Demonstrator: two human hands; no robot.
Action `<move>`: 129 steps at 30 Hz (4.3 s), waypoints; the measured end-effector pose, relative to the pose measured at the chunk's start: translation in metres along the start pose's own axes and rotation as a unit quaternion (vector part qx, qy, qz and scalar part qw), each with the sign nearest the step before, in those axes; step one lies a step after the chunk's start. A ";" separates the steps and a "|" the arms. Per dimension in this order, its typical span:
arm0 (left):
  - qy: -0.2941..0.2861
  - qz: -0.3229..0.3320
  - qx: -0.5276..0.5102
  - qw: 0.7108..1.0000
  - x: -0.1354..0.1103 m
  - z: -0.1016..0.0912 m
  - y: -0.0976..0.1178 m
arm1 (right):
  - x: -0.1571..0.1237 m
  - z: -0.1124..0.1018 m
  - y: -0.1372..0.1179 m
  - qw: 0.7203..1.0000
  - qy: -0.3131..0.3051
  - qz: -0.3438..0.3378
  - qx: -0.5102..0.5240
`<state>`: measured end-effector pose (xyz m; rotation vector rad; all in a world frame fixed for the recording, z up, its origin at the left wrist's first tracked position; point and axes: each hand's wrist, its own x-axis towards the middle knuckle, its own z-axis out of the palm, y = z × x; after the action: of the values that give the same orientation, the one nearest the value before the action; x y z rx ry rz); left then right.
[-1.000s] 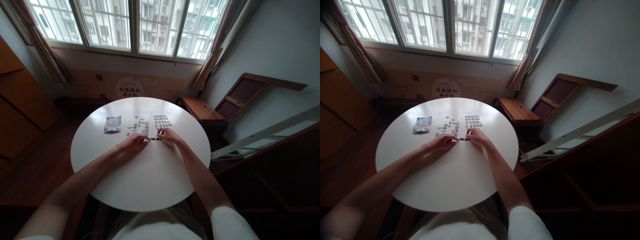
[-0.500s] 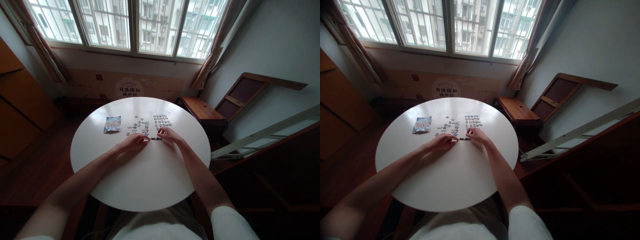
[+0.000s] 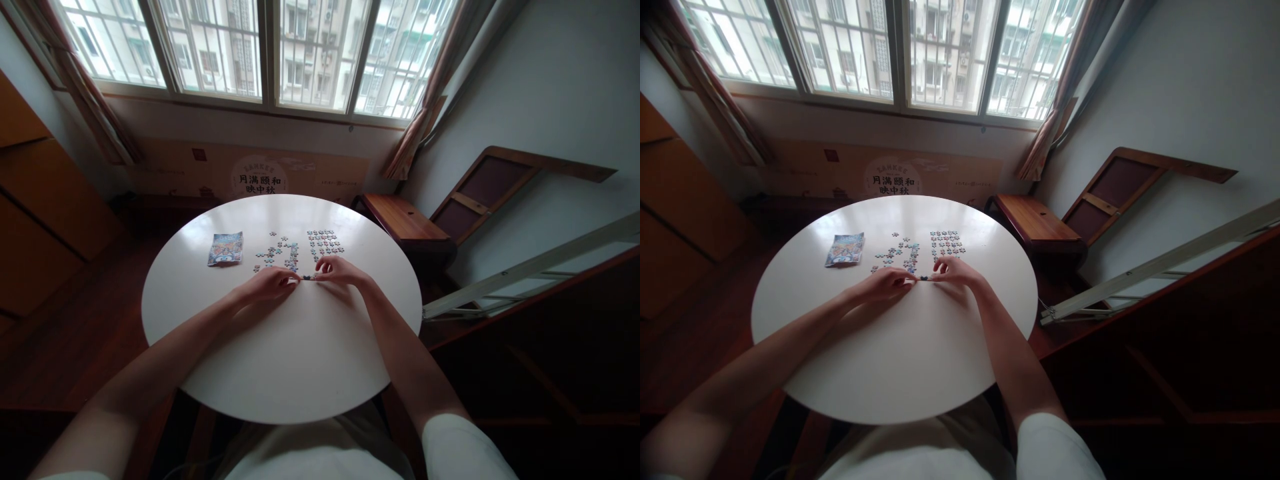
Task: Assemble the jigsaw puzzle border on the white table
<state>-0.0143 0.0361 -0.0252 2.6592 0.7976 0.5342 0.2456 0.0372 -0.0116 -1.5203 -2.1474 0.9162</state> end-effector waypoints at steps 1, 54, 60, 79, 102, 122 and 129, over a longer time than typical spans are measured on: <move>0.000 0.000 -0.001 1.000 0.000 0.000 0.000 | 0.000 0.000 0.000 1.000 -0.005 -0.002 -0.001; 0.212 -0.434 0.111 0.869 -0.017 -0.065 -0.058 | 0.000 0.002 0.000 0.999 0.031 -0.003 -0.023; 0.196 -0.395 0.116 0.890 -0.016 -0.057 -0.059 | 0.000 0.002 0.000 0.999 0.032 0.009 -0.025; 0.099 -0.230 0.195 0.948 0.001 0.012 -0.011 | 0.001 0.002 0.000 0.999 0.032 0.016 -0.026; 0.176 -0.382 0.116 0.900 -0.013 -0.055 -0.060 | -0.003 0.001 -0.007 0.999 0.031 0.018 -0.029; 0.145 -0.388 0.103 0.904 -0.014 -0.054 -0.057 | 0.000 0.001 -0.004 0.999 0.035 0.009 -0.035; 0.133 -0.383 0.114 0.907 -0.011 -0.048 -0.052 | -0.001 0.001 -0.005 0.999 0.039 0.011 -0.036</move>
<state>-0.0677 0.0800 -0.0066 2.1920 1.9562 0.6038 0.2415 0.0349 -0.0088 -1.5890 -2.1341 0.7821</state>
